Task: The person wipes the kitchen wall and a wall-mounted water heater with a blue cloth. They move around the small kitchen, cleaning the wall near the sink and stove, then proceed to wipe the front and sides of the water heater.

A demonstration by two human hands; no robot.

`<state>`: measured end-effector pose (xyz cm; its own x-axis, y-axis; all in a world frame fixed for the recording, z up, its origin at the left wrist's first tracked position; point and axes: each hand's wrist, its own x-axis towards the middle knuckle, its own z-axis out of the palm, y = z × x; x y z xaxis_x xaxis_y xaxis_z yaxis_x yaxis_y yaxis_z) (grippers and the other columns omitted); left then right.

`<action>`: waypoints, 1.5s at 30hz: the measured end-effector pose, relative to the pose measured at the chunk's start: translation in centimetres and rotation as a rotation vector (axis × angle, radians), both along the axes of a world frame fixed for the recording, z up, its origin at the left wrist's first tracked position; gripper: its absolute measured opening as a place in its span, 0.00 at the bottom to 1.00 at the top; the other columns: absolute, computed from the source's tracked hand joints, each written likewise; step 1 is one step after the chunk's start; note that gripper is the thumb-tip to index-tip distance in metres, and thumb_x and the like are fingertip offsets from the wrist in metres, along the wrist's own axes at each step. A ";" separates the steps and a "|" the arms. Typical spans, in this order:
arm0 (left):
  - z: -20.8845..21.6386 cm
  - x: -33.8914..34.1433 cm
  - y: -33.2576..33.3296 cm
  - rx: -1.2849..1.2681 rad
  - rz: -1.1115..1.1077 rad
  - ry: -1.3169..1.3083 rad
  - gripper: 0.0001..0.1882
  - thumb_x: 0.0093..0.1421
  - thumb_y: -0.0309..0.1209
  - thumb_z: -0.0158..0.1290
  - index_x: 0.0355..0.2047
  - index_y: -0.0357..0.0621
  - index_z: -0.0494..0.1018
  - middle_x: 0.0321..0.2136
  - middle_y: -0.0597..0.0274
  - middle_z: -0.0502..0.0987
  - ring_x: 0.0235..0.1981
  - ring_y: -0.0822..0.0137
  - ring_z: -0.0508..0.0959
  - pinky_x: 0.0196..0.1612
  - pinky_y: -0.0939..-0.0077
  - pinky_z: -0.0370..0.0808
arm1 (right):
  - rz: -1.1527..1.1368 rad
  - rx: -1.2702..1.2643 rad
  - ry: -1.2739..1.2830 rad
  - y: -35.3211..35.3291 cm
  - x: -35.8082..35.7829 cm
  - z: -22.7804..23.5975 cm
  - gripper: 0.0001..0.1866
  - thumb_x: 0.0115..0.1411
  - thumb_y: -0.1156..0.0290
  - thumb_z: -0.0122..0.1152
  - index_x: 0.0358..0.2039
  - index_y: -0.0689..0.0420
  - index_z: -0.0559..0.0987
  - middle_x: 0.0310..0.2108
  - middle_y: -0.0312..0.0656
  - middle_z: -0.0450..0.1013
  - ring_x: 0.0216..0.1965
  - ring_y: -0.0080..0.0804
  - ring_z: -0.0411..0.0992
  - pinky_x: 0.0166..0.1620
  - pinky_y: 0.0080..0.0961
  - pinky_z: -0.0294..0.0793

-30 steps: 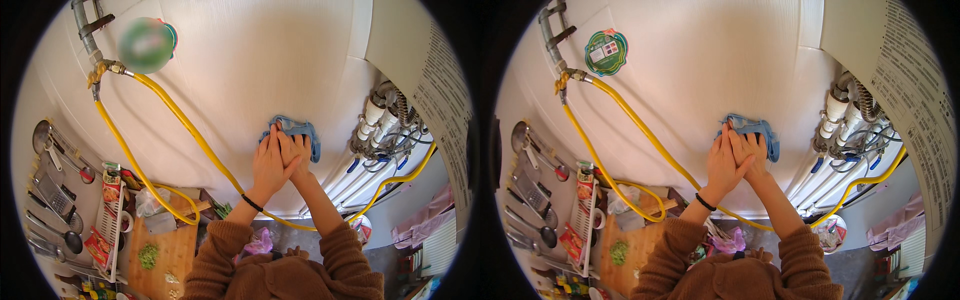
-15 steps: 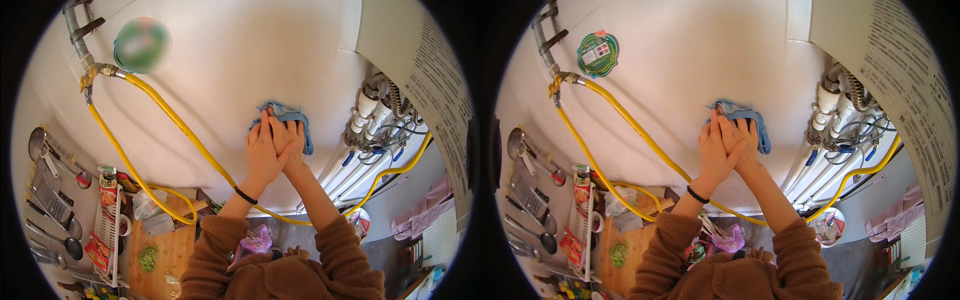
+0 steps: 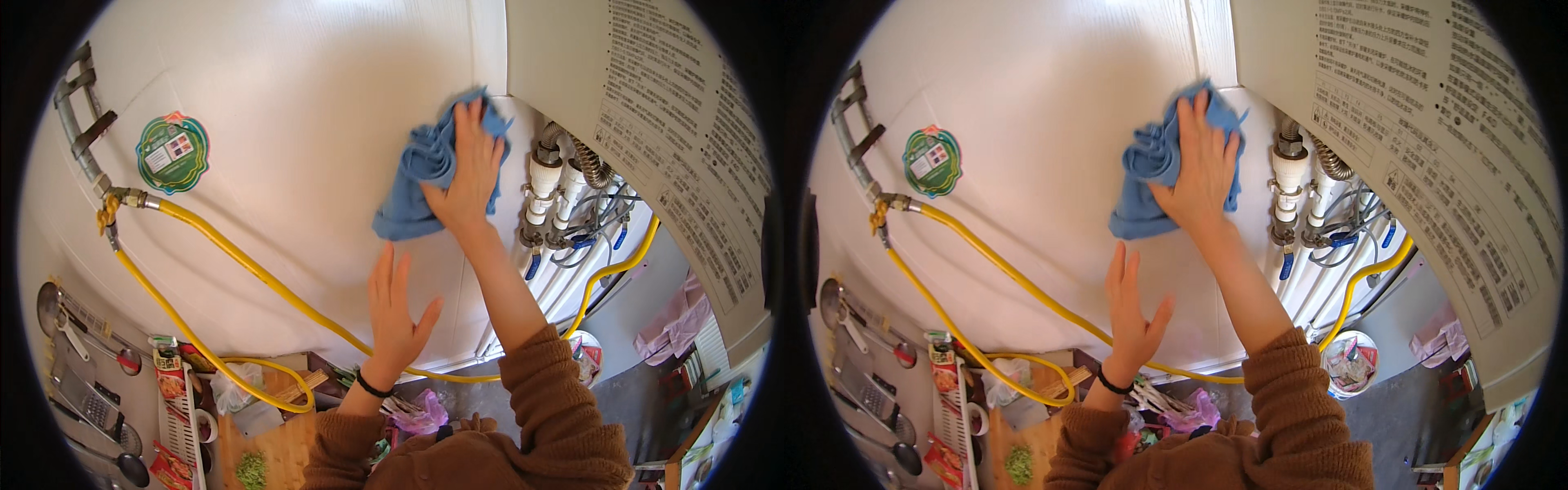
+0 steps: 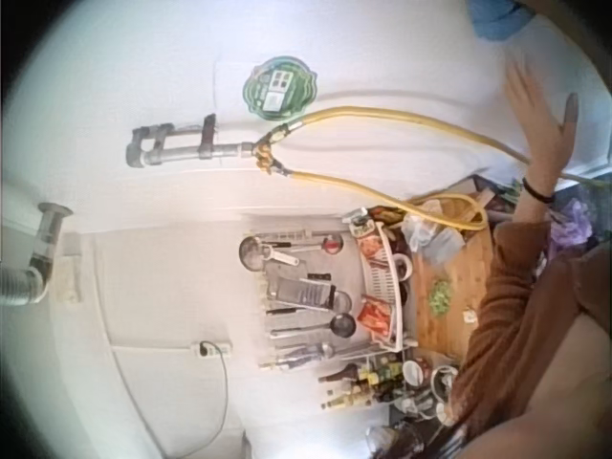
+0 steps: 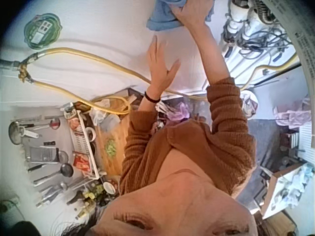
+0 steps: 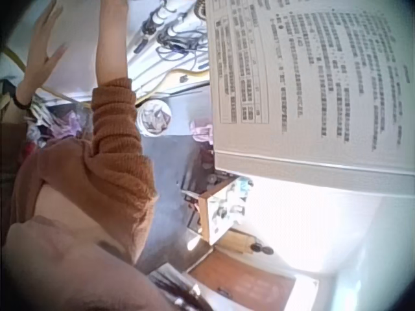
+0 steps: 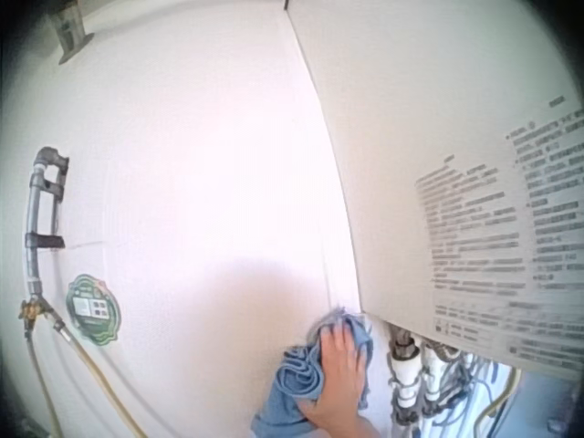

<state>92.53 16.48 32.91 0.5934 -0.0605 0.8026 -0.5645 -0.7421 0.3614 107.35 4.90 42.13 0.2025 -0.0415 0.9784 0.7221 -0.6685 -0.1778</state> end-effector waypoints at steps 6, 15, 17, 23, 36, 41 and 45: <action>-1.7 -4.0 0.2 0.010 -0.095 0.112 0.34 0.54 0.30 0.60 0.60 0.35 0.62 0.65 0.35 0.50 0.64 0.40 0.56 0.64 0.52 0.54 | -0.180 0.046 0.218 -2.5 1.0 -8.4 0.58 0.37 0.57 0.72 0.67 0.59 0.52 0.68 0.54 0.47 0.70 0.51 0.41 0.65 0.58 0.39; -7.1 -10.2 3.1 -0.049 -0.001 0.292 0.29 0.53 0.27 0.61 0.56 0.38 0.68 0.64 0.38 0.54 0.62 0.44 0.61 0.61 0.56 0.60 | -0.215 -0.109 0.274 -4.0 0.3 -15.8 0.53 0.44 0.48 0.64 0.64 0.66 0.56 0.63 0.65 0.55 0.48 0.60 0.65 0.59 0.65 0.46; -8.0 -10.6 2.9 -0.078 0.002 0.279 0.28 0.53 0.29 0.62 0.55 0.39 0.69 0.64 0.39 0.55 0.60 0.45 0.63 0.59 0.58 0.62 | -0.171 -0.018 0.258 -3.9 -0.2 -10.4 0.53 0.45 0.50 0.65 0.66 0.65 0.54 0.65 0.61 0.53 0.54 0.59 0.62 0.59 0.66 0.45; -9.1 -11.6 1.2 -0.214 -0.045 0.359 0.27 0.54 0.30 0.62 0.54 0.41 0.71 0.63 0.40 0.57 0.59 0.46 0.64 0.60 0.58 0.62 | -0.233 -0.098 0.298 -4.7 1.1 -15.1 0.56 0.42 0.53 0.68 0.67 0.63 0.51 0.65 0.61 0.52 0.62 0.59 0.56 0.60 0.68 0.42; -12.0 -14.6 1.3 -0.319 0.021 0.404 0.24 0.56 0.29 0.60 0.54 0.43 0.71 0.62 0.46 0.60 0.59 0.49 0.66 0.59 0.61 0.65 | -0.167 -0.335 -0.041 2.2 0.4 -0.1 0.60 0.30 0.52 0.70 0.68 0.46 0.56 0.68 0.44 0.53 0.47 0.47 0.68 0.60 0.62 0.48; -12.1 -14.8 1.5 -0.404 0.061 0.371 0.25 0.55 0.27 0.59 0.54 0.45 0.70 0.62 0.47 0.60 0.59 0.49 0.66 0.59 0.60 0.65 | -0.058 -0.208 -0.361 9.6 -1.3 7.7 0.49 0.40 0.57 0.69 0.66 0.44 0.62 0.67 0.40 0.58 0.54 0.40 0.66 0.59 0.54 0.53; -12.3 -14.8 2.6 -0.447 0.194 0.357 0.24 0.55 0.27 0.60 0.54 0.45 0.71 0.61 0.45 0.62 0.58 0.48 0.67 0.58 0.60 0.66 | -0.029 -0.613 -0.113 15.2 -4.6 5.1 0.48 0.41 0.57 0.68 0.66 0.42 0.61 0.60 0.36 0.65 0.52 0.36 0.66 0.59 0.53 0.56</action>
